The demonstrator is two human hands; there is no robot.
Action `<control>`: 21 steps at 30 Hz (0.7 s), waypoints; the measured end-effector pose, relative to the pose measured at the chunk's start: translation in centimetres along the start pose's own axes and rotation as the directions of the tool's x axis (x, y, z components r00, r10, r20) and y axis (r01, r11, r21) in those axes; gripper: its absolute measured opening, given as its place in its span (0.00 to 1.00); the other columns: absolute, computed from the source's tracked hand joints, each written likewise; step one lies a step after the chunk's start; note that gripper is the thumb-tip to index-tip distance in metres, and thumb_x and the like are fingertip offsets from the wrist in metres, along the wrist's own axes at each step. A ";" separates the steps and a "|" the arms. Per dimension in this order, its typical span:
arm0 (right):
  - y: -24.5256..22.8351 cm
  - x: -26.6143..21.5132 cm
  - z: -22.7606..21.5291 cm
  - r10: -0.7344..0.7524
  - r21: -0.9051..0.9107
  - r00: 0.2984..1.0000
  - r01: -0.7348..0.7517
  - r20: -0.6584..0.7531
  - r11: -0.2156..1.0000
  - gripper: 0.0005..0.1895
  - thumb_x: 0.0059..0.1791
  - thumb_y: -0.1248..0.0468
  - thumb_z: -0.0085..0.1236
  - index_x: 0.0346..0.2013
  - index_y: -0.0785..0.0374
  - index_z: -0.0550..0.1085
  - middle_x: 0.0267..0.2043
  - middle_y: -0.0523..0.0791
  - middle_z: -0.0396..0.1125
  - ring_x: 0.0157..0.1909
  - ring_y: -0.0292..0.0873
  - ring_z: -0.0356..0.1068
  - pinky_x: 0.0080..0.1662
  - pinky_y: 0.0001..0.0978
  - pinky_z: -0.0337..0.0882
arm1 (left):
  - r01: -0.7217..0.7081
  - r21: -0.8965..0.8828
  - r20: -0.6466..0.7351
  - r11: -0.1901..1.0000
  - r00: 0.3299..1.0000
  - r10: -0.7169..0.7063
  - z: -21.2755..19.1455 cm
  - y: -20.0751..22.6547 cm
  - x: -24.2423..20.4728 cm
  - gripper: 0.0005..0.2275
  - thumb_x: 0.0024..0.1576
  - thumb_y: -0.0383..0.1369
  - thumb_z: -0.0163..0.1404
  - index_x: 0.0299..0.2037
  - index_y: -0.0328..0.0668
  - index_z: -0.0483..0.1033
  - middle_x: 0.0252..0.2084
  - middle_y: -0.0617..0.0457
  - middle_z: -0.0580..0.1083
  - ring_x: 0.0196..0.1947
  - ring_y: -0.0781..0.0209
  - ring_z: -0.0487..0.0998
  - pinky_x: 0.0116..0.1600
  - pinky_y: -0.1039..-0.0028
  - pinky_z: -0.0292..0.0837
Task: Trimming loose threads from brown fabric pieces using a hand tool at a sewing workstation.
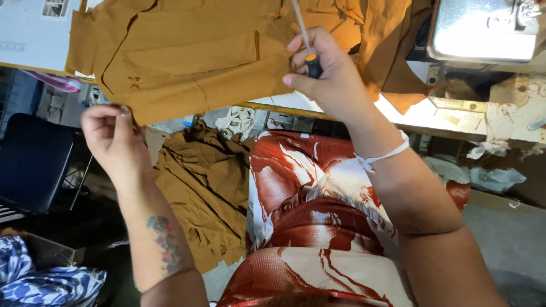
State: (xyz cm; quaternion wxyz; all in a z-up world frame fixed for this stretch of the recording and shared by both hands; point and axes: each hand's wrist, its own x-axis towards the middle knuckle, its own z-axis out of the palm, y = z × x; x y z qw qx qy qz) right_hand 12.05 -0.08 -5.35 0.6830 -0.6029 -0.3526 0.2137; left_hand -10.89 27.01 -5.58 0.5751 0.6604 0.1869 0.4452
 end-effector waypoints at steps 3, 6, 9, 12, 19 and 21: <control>0.5 2.0 1.3 -0.184 -0.205 0.983 0.179 -0.007 0.962 0.15 0.48 0.76 0.56 0.40 0.57 0.62 0.35 0.40 0.58 0.37 0.35 0.59 0.47 0.26 0.62 | 0.071 0.232 -0.018 0.970 0.997 -0.069 0.1 -0.7 2.8 0.09 0.65 0.24 0.45 0.35 0.51 0.69 0.36 0.53 0.76 0.21 0.75 0.63 0.25 0.84 0.57; 1.5 5.2 2.8 -0.265 -0.366 0.962 0.224 -0.065 0.903 0.13 0.47 0.74 0.56 0.34 0.54 0.63 0.33 0.37 0.61 0.36 0.35 0.61 0.44 0.27 0.62 | -0.204 0.274 0.104 0.940 0.978 0.181 -0.5 -2.4 7.0 0.02 0.68 0.22 0.50 0.43 0.37 0.75 0.29 0.49 0.69 0.25 0.66 0.65 0.31 0.78 0.59; 3.3 8.4 3.7 -0.308 -0.472 0.948 0.236 -0.080 0.849 0.09 0.45 0.73 0.55 0.35 0.57 0.73 0.36 0.40 0.70 0.39 0.38 0.69 0.44 0.28 0.66 | -0.193 0.435 0.248 0.879 0.965 0.089 -1.0 -3.3 10.1 0.08 0.64 0.20 0.47 0.52 0.33 0.72 0.45 0.46 0.74 0.41 0.62 0.76 0.45 0.78 0.74; 6.1 10.2 4.0 -0.211 -0.582 0.977 0.156 -0.028 0.798 0.09 0.43 0.71 0.54 0.32 0.51 0.75 0.36 0.42 0.72 0.37 0.42 0.70 0.40 0.32 0.68 | -0.044 0.464 0.278 0.885 0.955 -0.098 -2.4 -6.9 12.0 0.08 0.64 0.21 0.51 0.52 0.38 0.74 0.44 0.53 0.75 0.40 0.67 0.76 0.45 0.79 0.76; 6.7 9.6 5.2 -0.194 -0.788 0.980 0.160 0.053 0.594 0.05 0.40 0.75 0.53 0.26 0.65 0.68 0.33 0.50 0.56 0.26 0.54 0.63 0.28 0.45 0.65 | -0.361 0.613 0.423 0.703 0.901 0.094 -2.7 -7.6 11.8 0.11 0.60 0.18 0.54 0.52 0.31 0.76 0.52 0.40 0.66 0.53 0.47 0.71 0.60 0.64 0.65; 5.6 8.6 4.4 -0.245 -0.796 0.969 0.163 0.019 0.582 0.04 0.42 0.72 0.55 0.28 0.65 0.69 0.37 0.50 0.52 0.24 0.54 0.61 0.27 0.45 0.65 | -0.432 0.621 0.463 0.654 0.876 0.139 -1.6 -6.5 11.9 0.12 0.58 0.17 0.56 0.52 0.30 0.77 0.54 0.39 0.63 0.57 0.45 0.67 0.65 0.63 0.60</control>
